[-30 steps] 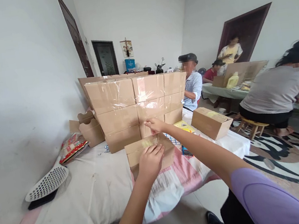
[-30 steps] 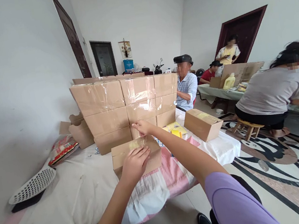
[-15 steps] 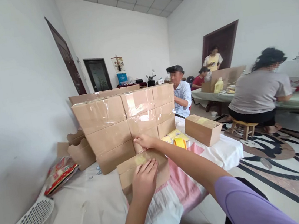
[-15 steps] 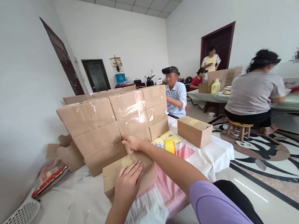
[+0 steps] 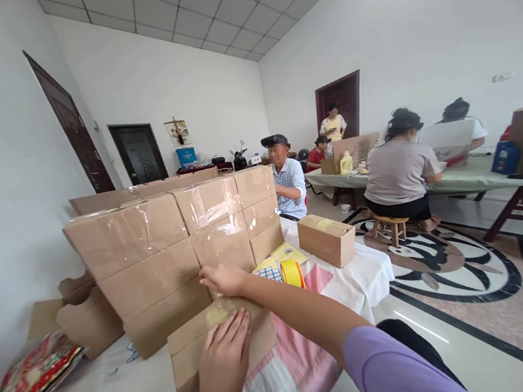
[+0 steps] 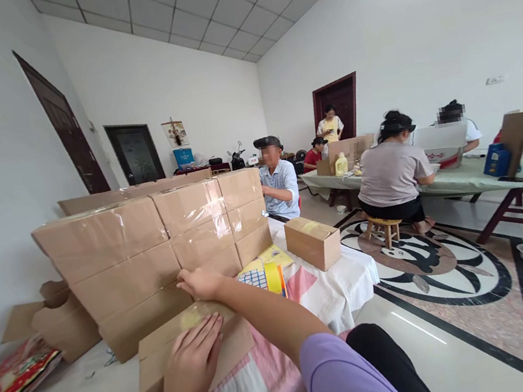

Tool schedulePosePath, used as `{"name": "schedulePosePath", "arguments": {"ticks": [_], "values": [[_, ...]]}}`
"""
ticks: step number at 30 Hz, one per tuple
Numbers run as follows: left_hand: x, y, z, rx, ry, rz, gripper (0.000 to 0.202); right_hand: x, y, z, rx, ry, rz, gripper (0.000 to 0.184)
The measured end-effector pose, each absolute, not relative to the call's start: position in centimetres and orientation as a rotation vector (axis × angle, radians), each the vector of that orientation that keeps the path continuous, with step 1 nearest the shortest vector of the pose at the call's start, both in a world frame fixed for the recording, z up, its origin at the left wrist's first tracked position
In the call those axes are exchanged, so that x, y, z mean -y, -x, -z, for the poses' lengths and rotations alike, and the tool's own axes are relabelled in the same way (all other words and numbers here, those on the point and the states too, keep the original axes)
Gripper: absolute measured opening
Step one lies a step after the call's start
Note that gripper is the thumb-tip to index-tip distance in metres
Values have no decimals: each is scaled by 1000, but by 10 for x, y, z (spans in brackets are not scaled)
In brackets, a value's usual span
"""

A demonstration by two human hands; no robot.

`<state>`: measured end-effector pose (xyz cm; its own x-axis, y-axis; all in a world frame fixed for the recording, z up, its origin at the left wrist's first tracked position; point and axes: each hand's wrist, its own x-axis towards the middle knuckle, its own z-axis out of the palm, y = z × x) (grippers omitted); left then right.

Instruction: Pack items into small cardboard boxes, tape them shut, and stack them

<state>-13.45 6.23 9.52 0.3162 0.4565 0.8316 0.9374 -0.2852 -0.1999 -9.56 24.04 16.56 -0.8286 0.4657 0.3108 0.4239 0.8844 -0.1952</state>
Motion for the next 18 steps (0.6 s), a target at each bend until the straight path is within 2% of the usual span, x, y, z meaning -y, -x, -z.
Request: {"name": "schedulePosePath", "arguments": {"ticks": [8,18], "values": [[-65,137,-91,1214,1856,842,34,-237,102,-164,2736,663,67,44],[-63,135,-93,1204,1857,845,40,-261,112,-163,2939,578,-257,37]]}}
